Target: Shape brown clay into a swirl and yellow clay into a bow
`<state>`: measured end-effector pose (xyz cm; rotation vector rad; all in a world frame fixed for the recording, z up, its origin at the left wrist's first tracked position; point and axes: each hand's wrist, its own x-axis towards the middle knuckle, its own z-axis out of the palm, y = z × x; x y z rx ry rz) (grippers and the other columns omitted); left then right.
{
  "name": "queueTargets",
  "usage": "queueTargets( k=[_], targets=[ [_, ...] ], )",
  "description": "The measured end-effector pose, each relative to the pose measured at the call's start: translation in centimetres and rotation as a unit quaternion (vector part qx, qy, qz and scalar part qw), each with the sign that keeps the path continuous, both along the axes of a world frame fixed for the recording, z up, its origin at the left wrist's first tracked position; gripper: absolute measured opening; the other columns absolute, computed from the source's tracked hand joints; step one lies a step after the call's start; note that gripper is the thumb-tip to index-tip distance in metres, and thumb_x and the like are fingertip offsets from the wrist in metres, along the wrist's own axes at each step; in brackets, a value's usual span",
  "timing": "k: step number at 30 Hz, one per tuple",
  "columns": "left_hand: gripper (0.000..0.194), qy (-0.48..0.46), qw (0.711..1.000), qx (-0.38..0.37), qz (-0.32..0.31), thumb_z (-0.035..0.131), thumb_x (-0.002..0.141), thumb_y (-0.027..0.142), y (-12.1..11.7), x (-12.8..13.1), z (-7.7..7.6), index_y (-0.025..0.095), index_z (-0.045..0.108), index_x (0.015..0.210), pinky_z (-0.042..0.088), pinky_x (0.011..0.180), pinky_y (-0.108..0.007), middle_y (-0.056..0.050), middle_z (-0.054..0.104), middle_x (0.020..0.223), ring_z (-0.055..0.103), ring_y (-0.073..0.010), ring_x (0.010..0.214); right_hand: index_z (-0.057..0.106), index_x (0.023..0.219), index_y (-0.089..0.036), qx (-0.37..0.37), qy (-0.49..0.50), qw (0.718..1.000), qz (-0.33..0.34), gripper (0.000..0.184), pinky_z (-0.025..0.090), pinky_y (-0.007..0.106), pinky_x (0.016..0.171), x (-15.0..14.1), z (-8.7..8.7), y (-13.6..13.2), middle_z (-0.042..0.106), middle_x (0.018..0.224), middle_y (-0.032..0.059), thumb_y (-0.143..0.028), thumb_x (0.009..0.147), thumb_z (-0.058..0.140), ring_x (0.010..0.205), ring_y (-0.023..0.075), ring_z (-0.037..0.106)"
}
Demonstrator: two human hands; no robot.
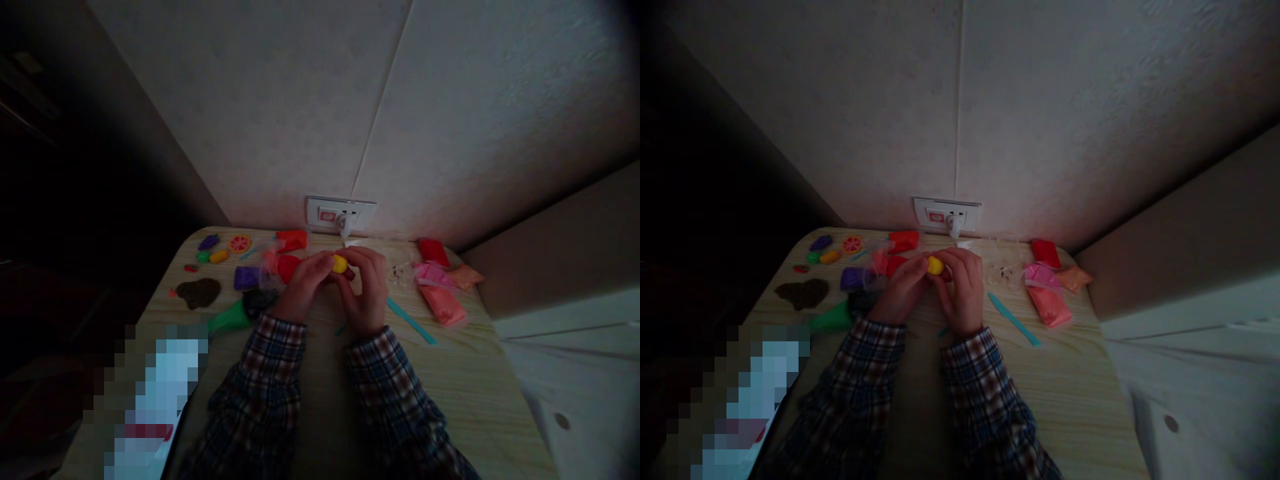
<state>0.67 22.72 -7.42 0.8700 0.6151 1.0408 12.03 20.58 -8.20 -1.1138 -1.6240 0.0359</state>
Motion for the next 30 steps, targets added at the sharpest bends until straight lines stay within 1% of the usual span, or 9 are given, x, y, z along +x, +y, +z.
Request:
queueTargets(
  k=[3,5,7,10,12,16,24,30],
  targets=[
    [0.043,0.011,1.000,-0.007,-0.002,0.064,0.075,0.054,-0.04,0.19,-0.09,0.012,0.067,0.087,0.049,0.076,-0.032,-0.007,0.068,0.078,0.064,-0.0214,0.084,0.056,0.108,-0.024,0.002,-0.001,1.000,-0.007,0.022,0.048,0.043,0.083,0.08,0.08,-0.05,0.061,0.101,0.0063,-0.025,0.086,0.057,0.098,0.0225,0.056],
    [0.045,0.016,1.000,-0.004,-0.001,0.064,0.074,0.055,-0.05,0.18,-0.02,0.013,0.066,0.090,0.049,0.076,-0.032,-0.007,0.068,0.078,0.065,-0.0214,0.084,0.055,0.108,-0.024,0.003,-0.004,1.000,-0.008,0.022,0.048,0.043,0.082,0.16,0.12,-0.10,0.061,0.101,0.0064,-0.025,0.086,0.057,0.097,0.0226,0.056],
    [0.043,0.016,1.000,0.000,0.004,0.069,0.071,0.051,-0.03,0.09,0.10,0.014,0.065,0.091,0.049,0.076,-0.031,-0.005,0.068,0.079,0.065,-0.0196,0.081,0.055,0.108,-0.024,0.006,-0.006,1.000,-0.005,0.021,0.048,0.042,0.083,0.20,0.11,-0.16,0.061,0.101,0.0066,-0.023,0.087,0.056,0.098,0.0223,0.056],
    [0.037,0.016,1.000,-0.001,0.011,0.075,0.067,0.044,0.02,-0.04,0.18,0.015,0.064,0.089,0.048,0.076,-0.028,-0.003,0.068,0.080,0.064,-0.0161,0.078,0.055,0.109,-0.023,0.007,-0.008,1.000,0.002,0.022,0.048,0.042,0.083,0.18,0.06,-0.20,0.061,0.101,0.0066,-0.021,0.087,0.055,0.098,0.0221,0.056],
    [0.034,0.017,1.000,0.004,0.007,0.073,0.070,0.043,0.05,-0.04,0.08,0.016,0.065,0.088,0.048,0.076,-0.027,-0.003,0.068,0.080,0.064,-0.0154,0.078,0.055,0.109,-0.023,0.008,-0.008,1.000,0.000,0.022,0.048,0.042,0.083,0.13,0.06,-0.18,0.061,0.101,0.0063,-0.021,0.087,0.055,0.098,0.0223,0.056],
    [0.034,0.017,1.000,0.015,-0.005,0.066,0.077,0.045,0.06,0.08,-0.21,0.016,0.067,0.093,0.048,0.079,-0.029,-0.004,0.068,0.083,0.064,-0.0174,0.082,0.056,0.110,-0.024,0.008,-0.006,1.000,-0.006,0.024,0.048,0.042,0.084,0.07,0.15,-0.13,0.061,0.101,0.0061,-0.021,0.086,0.055,0.098,0.0224,0.056],
    [0.033,-0.008,1.000,0.000,0.008,0.066,0.076,0.044,-0.06,0.60,-0.21,0.014,0.066,0.089,0.047,0.074,-0.028,-0.004,0.066,0.081,0.063,-0.0167,0.078,0.057,0.110,-0.022,0.006,0.012,1.000,-0.002,0.024,0.048,0.040,0.083,-0.06,0.17,-0.19,0.060,0.102,0.0070,-0.019,0.086,0.054,0.098,0.0218,0.055],
    [0.027,-0.022,0.999,0.019,0.014,0.066,0.077,0.041,0.00,0.61,-0.51,0.015,0.065,0.085,0.047,0.071,-0.026,-0.002,0.064,0.080,0.061,-0.0152,0.076,0.056,0.110,-0.022,0.018,0.004,1.000,0.004,0.023,0.047,0.039,0.083,-0.08,0.15,-0.28,0.061,0.101,0.0060,-0.020,0.087,0.054,0.096,0.0207,0.055]
  ],
)
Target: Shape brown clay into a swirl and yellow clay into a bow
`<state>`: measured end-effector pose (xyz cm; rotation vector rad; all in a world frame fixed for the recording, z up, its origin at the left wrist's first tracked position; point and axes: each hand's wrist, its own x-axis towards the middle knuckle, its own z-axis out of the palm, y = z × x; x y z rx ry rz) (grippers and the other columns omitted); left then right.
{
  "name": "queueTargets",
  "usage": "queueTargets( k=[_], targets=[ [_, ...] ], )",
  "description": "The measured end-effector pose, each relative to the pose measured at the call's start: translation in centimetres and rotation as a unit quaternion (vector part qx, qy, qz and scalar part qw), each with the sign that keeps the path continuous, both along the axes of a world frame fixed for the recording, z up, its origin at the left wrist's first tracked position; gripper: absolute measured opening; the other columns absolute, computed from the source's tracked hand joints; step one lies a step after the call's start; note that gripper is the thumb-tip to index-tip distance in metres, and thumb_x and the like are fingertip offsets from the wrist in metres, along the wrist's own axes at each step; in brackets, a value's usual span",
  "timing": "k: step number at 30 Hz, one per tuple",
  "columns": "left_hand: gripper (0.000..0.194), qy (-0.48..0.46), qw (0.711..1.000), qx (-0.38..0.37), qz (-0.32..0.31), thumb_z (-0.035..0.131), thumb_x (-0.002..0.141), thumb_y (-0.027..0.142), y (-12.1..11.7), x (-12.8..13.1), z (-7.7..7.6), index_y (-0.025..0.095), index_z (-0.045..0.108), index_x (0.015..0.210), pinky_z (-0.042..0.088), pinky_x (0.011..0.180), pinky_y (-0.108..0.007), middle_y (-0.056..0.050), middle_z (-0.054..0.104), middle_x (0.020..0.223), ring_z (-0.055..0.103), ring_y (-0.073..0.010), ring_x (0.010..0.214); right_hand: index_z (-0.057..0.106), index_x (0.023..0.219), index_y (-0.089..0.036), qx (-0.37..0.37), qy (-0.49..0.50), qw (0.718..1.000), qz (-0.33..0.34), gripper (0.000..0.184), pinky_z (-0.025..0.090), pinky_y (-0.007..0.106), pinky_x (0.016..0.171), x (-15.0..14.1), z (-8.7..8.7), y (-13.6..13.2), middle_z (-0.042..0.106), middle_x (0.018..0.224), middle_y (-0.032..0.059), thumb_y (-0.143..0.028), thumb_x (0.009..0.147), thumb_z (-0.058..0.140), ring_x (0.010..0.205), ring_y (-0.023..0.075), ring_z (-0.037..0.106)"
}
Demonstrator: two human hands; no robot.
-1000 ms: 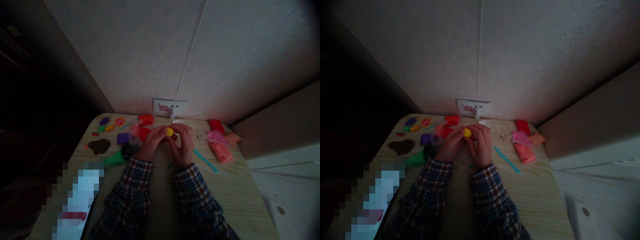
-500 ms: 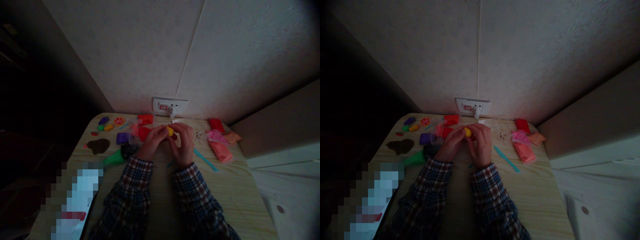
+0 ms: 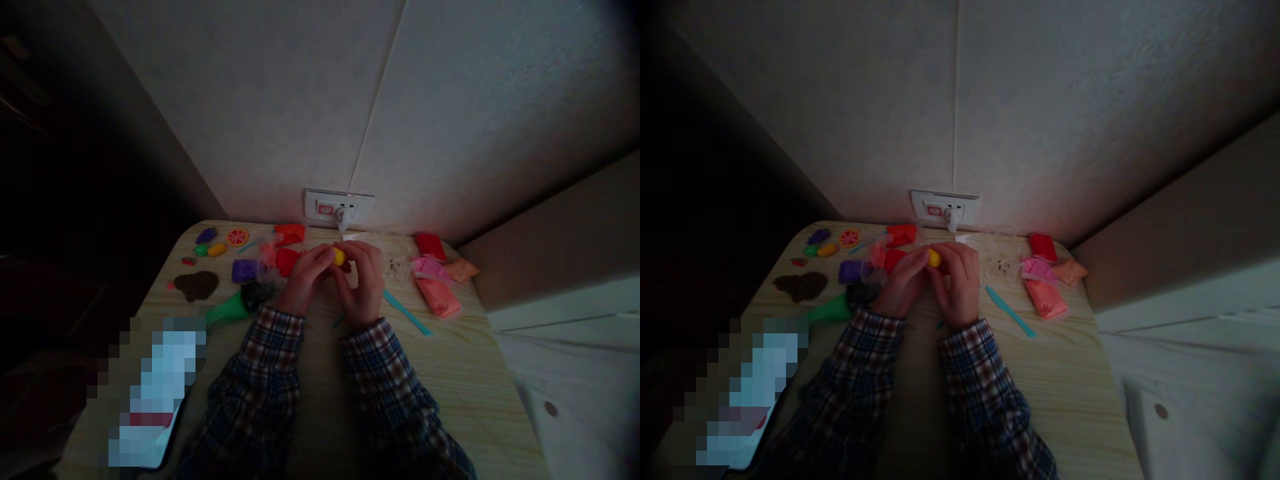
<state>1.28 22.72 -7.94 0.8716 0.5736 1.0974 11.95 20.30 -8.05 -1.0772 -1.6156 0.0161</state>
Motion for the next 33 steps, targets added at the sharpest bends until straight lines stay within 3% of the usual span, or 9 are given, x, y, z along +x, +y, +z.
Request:
queueTargets(
  k=[9,17,24,33],
  targets=[
    [0.027,-0.020,0.999,-0.041,0.027,0.072,0.070,0.040,-0.2,0.6,0.5,0.016,0.063,0.080,0.046,0.067,-0.025,0.002,0.059,0.072,0.058,-0.0120,0.068,0.055,0.110,-0.022,-0.008,0.005,1.000,0.003,0.024,0.047,0.039,0.083,-0.4,-0.1,0.0,0.060,0.101,0.0066,-0.018,0.087,0.052,0.097,0.0209,0.054],
    [0.023,-0.031,0.998,-0.040,0.037,0.067,0.074,0.038,-0.4,0.9,0.2,0.016,0.062,0.077,0.046,0.067,-0.026,0.001,0.058,0.072,0.057,-0.0122,0.070,0.057,0.109,-0.020,-0.015,0.002,1.000,0.005,0.022,0.048,0.039,0.083,-0.3,-0.3,0.1,0.061,0.101,0.0072,-0.019,0.087,0.053,0.097,0.0209,0.054],
    [0.021,-0.008,0.998,-0.051,0.043,0.065,0.075,0.037,-0.4,0.9,0.5,0.017,0.060,0.078,0.047,0.073,-0.029,0.000,0.057,0.074,0.058,-0.0142,0.075,0.056,0.109,-0.022,-0.017,-0.001,1.000,0.007,0.022,0.048,0.040,0.083,-0.2,-0.2,0.2,0.061,0.101,0.0057,-0.020,0.088,0.052,0.097,0.0207,0.055],
    [0.032,0.001,0.999,-0.044,0.027,0.064,0.076,0.047,-0.3,0.9,-0.3,0.016,0.060,0.079,0.048,0.073,-0.029,-0.003,0.062,0.076,0.061,-0.0190,0.087,0.056,0.110,-0.022,-0.012,0.002,1.000,0.003,0.023,0.048,0.039,0.082,-0.3,-0.2,0.2,0.060,0.102,0.0060,-0.019,0.087,0.054,0.097,0.0203,0.055]
  ],
)
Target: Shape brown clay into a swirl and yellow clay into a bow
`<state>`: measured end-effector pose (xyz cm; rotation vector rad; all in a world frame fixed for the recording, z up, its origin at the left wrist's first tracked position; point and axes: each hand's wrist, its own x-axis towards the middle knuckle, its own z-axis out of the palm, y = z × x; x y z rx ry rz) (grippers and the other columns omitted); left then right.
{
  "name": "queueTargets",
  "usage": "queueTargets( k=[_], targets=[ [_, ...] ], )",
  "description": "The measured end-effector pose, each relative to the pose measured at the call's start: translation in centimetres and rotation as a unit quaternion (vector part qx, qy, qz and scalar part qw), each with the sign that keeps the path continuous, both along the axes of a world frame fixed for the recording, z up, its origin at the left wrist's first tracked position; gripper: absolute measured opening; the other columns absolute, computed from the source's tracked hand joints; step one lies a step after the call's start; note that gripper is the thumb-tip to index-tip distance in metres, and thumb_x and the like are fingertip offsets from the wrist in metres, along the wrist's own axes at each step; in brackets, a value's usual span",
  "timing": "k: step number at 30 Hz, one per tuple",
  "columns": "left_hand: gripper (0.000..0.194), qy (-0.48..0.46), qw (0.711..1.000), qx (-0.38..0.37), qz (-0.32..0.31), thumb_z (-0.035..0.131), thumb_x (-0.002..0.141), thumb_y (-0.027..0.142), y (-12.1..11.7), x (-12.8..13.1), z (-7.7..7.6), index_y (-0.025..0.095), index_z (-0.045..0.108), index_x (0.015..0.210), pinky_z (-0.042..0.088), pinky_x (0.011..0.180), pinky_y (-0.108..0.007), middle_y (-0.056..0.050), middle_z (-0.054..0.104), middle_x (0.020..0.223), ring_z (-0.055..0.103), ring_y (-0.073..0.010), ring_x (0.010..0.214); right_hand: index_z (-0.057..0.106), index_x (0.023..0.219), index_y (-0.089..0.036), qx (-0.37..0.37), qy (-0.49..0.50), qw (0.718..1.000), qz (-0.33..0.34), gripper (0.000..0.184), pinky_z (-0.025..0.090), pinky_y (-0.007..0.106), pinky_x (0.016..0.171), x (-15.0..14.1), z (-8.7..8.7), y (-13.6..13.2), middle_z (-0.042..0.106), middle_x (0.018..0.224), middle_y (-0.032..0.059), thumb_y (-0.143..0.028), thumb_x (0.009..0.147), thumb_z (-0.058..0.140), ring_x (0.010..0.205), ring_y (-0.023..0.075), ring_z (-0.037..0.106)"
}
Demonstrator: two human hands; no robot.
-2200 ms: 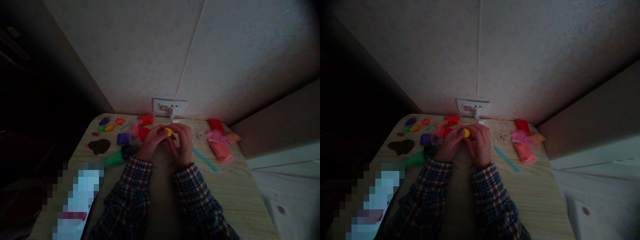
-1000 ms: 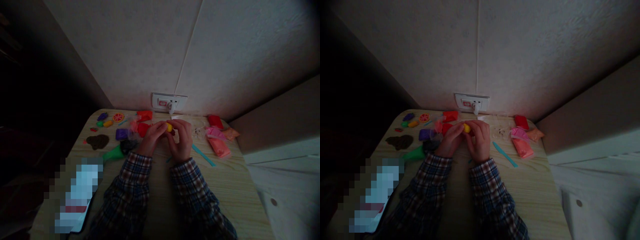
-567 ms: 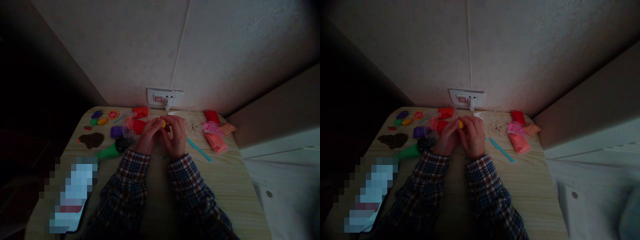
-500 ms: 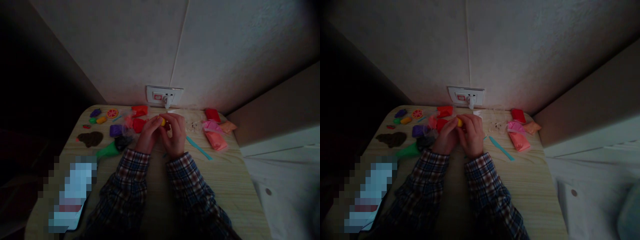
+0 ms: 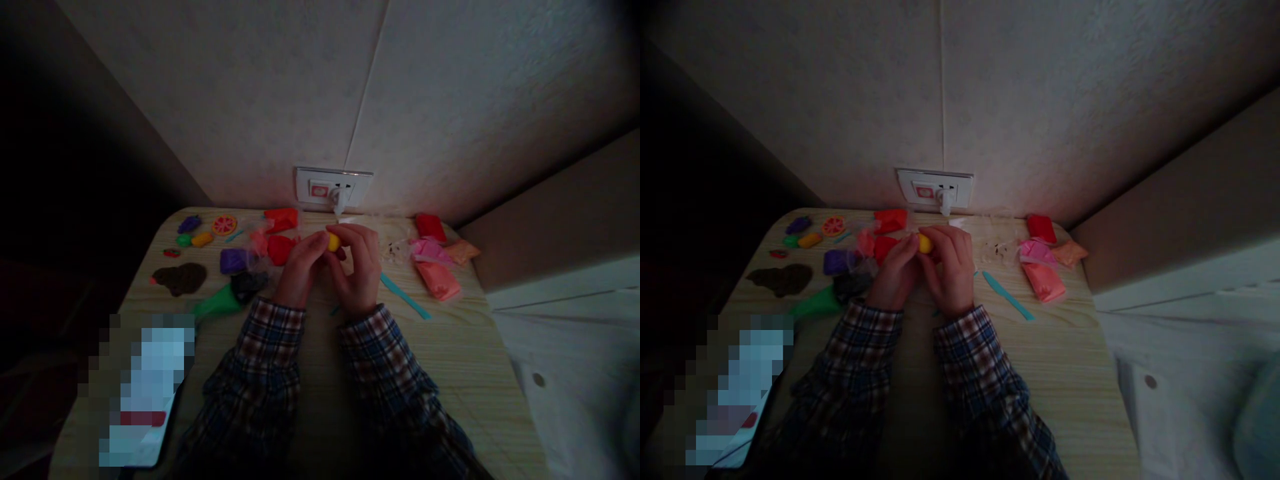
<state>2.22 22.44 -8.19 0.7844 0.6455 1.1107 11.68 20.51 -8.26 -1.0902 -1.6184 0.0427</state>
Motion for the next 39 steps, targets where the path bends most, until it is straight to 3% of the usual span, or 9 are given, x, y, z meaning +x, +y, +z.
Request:
queueTargets(
  k=[5,25,34,39],
  targets=[
    [0.038,-0.017,0.999,-0.040,-0.010,0.057,0.080,0.053,-0.02,0.48,-0.12,0.015,0.061,0.083,0.049,0.072,-0.029,-0.004,0.063,0.074,0.063,-0.0193,0.086,0.056,0.111,-0.023,0.001,0.009,1.000,-0.008,0.024,0.047,0.040,0.084,-0.17,-0.08,0.01,0.060,0.101,0.0053,-0.019,0.087,0.052,0.097,0.0201,0.055],
    [0.029,0.007,0.999,0.017,-0.026,0.063,0.078,0.046,-0.11,0.33,-0.06,0.017,0.063,0.079,0.046,0.069,-0.028,-0.001,0.059,0.074,0.057,-0.0143,0.071,0.057,0.108,-0.022,-0.010,-0.006,1.000,-0.006,0.022,0.048,0.040,0.081,0.50,0.14,0.02,0.062,0.098,0.0059,-0.018,0.087,0.051,0.095,0.0206,0.056],
    [0.030,0.024,0.999,0.009,0.026,0.072,0.069,0.043,-0.12,0.10,0.54,0.016,0.061,0.078,0.045,0.068,-0.025,0.001,0.060,0.073,0.056,-0.0114,0.069,0.056,0.110,-0.023,0.001,-0.009,1.000,-0.012,0.024,0.050,0.039,0.077,0.46,-0.28,0.01,0.061,0.101,0.0059,-0.020,0.088,0.050,0.095,0.0209,0.056],
    [0.032,0.019,0.999,0.026,0.014,0.072,0.069,0.046,0.03,-0.14,0.51,0.016,0.062,0.077,0.046,0.070,-0.026,0.000,0.062,0.073,0.057,-0.0119,0.066,0.056,0.112,-0.023,-0.001,-0.004,1.000,-0.008,0.026,0.049,0.040,0.079,0.46,-0.36,-0.05,0.061,0.102,0.0063,-0.019,0.086,0.052,0.096,0.0214,0.055]
  ],
)
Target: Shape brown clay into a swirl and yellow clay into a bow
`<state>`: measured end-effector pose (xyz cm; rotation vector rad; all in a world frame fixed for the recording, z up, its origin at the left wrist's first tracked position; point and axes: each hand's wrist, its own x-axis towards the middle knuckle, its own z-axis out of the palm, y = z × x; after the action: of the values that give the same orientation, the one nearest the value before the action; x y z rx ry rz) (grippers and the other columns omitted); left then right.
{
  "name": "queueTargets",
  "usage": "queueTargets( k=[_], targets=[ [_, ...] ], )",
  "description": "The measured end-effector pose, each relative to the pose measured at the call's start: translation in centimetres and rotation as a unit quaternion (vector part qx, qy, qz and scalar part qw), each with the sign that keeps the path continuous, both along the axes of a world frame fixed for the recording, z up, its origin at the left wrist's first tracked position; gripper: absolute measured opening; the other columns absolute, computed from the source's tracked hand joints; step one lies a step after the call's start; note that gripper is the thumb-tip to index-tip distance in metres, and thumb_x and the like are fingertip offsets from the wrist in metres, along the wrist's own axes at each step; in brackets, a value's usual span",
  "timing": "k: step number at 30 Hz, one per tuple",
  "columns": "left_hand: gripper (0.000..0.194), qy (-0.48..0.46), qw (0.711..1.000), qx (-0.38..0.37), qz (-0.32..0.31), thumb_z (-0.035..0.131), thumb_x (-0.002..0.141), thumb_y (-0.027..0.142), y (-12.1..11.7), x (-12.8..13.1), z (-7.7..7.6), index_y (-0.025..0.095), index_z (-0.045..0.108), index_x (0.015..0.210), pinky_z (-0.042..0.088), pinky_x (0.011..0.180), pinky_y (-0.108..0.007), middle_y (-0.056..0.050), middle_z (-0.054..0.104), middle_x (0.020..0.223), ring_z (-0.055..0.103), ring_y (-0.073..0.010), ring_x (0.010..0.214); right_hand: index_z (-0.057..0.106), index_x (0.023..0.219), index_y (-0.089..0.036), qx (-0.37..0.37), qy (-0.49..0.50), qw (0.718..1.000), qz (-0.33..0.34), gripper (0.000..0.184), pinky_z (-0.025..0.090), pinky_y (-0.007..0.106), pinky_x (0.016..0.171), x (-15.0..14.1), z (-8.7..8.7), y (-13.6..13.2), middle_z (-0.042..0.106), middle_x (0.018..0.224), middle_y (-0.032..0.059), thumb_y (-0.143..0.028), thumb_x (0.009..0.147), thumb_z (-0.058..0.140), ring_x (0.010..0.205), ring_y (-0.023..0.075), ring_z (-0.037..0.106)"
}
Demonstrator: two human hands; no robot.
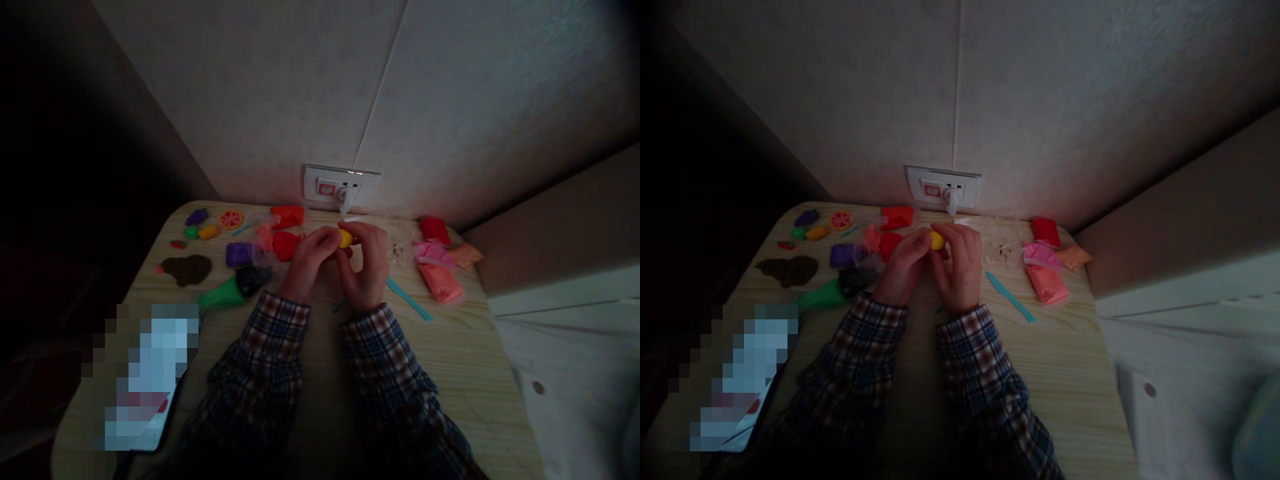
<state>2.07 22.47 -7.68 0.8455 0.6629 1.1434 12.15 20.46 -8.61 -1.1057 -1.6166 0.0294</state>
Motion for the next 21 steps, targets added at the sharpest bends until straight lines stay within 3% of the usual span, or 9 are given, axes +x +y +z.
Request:
queueTargets(
  k=[6,21],
  targets=[
    [0.034,0.014,1.000,0.000,-0.007,0.069,0.071,0.048,-0.01,-0.05,0.00,0.016,0.062,0.078,0.046,0.073,-0.028,-0.001,0.063,0.076,0.059,-0.0148,0.072,0.056,0.112,-0.022,-0.002,-0.006,1.000,-0.003,0.027,0.048,0.040,0.080,0.11,-0.02,0.02,0.061,0.102,0.0064,-0.018,0.085,0.053,0.096,0.0214,0.055],
    [0.032,-0.012,0.999,-0.018,-0.024,0.072,0.069,0.043,0.10,0.07,-0.29,0.017,0.062,0.086,0.046,0.073,-0.027,0.001,0.062,0.079,0.057,-0.0129,0.074,0.057,0.109,-0.022,-0.004,-0.004,1.000,-0.002,0.024,0.048,0.040,0.080,0.03,0.13,0.23,0.062,0.100,0.0059,-0.019,0.087,0.050,0.094,0.0209,0.056]
  ],
)
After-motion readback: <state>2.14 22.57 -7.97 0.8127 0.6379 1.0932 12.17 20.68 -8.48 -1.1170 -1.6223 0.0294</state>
